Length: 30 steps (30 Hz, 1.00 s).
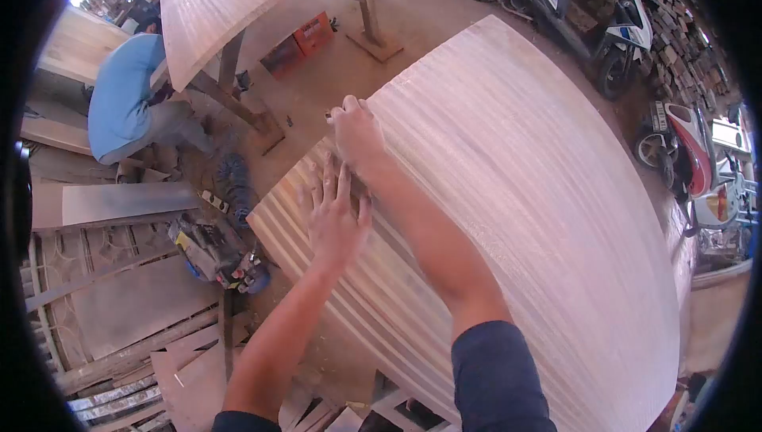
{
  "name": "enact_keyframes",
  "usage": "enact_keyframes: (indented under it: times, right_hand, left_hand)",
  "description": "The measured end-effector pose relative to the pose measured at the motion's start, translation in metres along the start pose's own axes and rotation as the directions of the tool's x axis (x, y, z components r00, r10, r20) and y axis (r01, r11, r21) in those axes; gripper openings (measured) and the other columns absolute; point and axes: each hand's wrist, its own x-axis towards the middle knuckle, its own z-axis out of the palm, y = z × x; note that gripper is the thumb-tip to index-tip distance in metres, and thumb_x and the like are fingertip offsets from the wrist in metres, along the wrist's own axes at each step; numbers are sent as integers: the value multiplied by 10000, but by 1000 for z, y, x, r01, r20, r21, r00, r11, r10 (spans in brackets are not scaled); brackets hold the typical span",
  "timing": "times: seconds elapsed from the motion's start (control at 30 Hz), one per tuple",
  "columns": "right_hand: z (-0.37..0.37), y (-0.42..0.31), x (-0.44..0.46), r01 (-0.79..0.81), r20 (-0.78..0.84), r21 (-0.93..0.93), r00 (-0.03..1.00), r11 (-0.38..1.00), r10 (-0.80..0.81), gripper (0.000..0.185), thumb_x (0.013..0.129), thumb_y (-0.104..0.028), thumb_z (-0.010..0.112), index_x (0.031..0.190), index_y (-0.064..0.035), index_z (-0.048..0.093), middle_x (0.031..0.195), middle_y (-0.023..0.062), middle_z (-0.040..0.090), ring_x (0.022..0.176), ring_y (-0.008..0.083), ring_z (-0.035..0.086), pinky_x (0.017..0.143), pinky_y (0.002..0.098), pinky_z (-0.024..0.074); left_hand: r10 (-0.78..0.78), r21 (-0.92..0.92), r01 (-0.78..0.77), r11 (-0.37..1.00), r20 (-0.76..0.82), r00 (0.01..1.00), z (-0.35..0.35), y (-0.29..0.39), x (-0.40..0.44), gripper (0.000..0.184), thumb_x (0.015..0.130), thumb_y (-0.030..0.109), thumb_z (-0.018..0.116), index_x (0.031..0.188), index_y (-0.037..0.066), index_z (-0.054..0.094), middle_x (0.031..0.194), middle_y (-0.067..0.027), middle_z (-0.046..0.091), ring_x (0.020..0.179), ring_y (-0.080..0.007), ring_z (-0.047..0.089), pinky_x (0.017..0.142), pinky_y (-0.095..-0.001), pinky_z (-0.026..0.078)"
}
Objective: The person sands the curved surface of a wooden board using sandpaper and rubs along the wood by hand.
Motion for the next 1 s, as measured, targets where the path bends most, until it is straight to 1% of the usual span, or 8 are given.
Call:
enact_keyframes:
  times: [0.17, 0.23, 0.37, 0.43, 0.53, 0.63, 0.8, 1.0]
  right_hand:
    - [-29, 14, -51, -64, 6, 50, 998, 997, 64, 218, 878, -83, 601, 1054, -43, 722, 1085, 184, 626, 1003, 372, 609, 910, 474, 509]
    - [-11, 13, -38, 46, -136, -131, 989, 990, -64, 214, 859, -71, 624, 1038, -61, 741, 1033, 187, 629, 1011, 379, 607, 937, 475, 495]
    - [-17, 0, -3, -131, 98, 88, 988, 988, 122, 266, 847, -43, 622, 1076, -83, 750, 1054, 189, 640, 1048, 383, 596, 965, 498, 472]
    - [-32, 13, -44, 20, -34, 25, 999, 999, -19, 241, 834, -23, 617, 1040, -57, 737, 1045, 198, 632, 1047, 393, 590, 940, 489, 477]
    - [-21, 15, -36, 48, -104, -55, 993, 997, -53, 201, 837, -22, 622, 987, -72, 746, 957, 175, 632, 934, 378, 619, 842, 466, 512]
    - [-3, 0, 11, 2, -49, 35, 999, 999, -1, 184, 850, -45, 634, 986, -92, 749, 941, 154, 634, 902, 374, 624, 814, 450, 520]
    - [-5, 12, -30, 87, -87, 27, 993, 996, -85, 151, 848, -50, 647, 966, -75, 737, 965, 162, 630, 928, 371, 623, 800, 483, 516]
    - [-7, 7, -23, 69, -85, -141, 993, 988, -81, 172, 833, -48, 643, 979, -70, 730, 988, 171, 603, 979, 373, 600, 817, 501, 521]
  left_hand:
    - [-11, 11, 11, 1000, -32, 999, 4, -1, 5, 642, 942, 420, 511, 1513, 140, 421, 1610, -114, 319, 1487, -361, 264, 1201, -594, 113]
    - [-15, -12, 15, 1000, -20, 1000, -5, 1, -2, 636, 944, 422, 508, 1511, 144, 425, 1603, -114, 332, 1485, -357, 271, 1203, -590, 118]
    - [-15, -12, 14, 1000, -41, 999, -7, 4, -1, 623, 949, 426, 504, 1505, 153, 435, 1593, -114, 350, 1483, -347, 279, 1208, -576, 130]
    - [-6, 2, 6, 1000, -65, 998, -2, 2, 1, 620, 950, 426, 502, 1503, 153, 437, 1590, -115, 355, 1481, -347, 283, 1208, -575, 133]
    - [-10, 0, 10, 1000, -56, 998, -1, -2, 3, 624, 949, 432, 499, 1503, 153, 438, 1588, -116, 359, 1483, -348, 280, 1209, -579, 128]
    - [-11, -25, 10, 1000, -47, 999, -3, 2, -2, 625, 947, 418, 511, 1502, 140, 437, 1602, -117, 333, 1491, -354, 261, 1212, -572, 119]
    - [-25, -8, 25, 1000, -29, 999, 3, -2, -5, 637, 945, 445, 492, 1505, 146, 438, 1610, -107, 322, 1496, -348, 253, 1210, -590, 113]
    - [2, 37, 0, 999, -36, 999, -1, -1, 5, 648, 943, 450, 492, 1512, 147, 429, 1631, -91, 281, 1504, -347, 232, 1211, -587, 112]
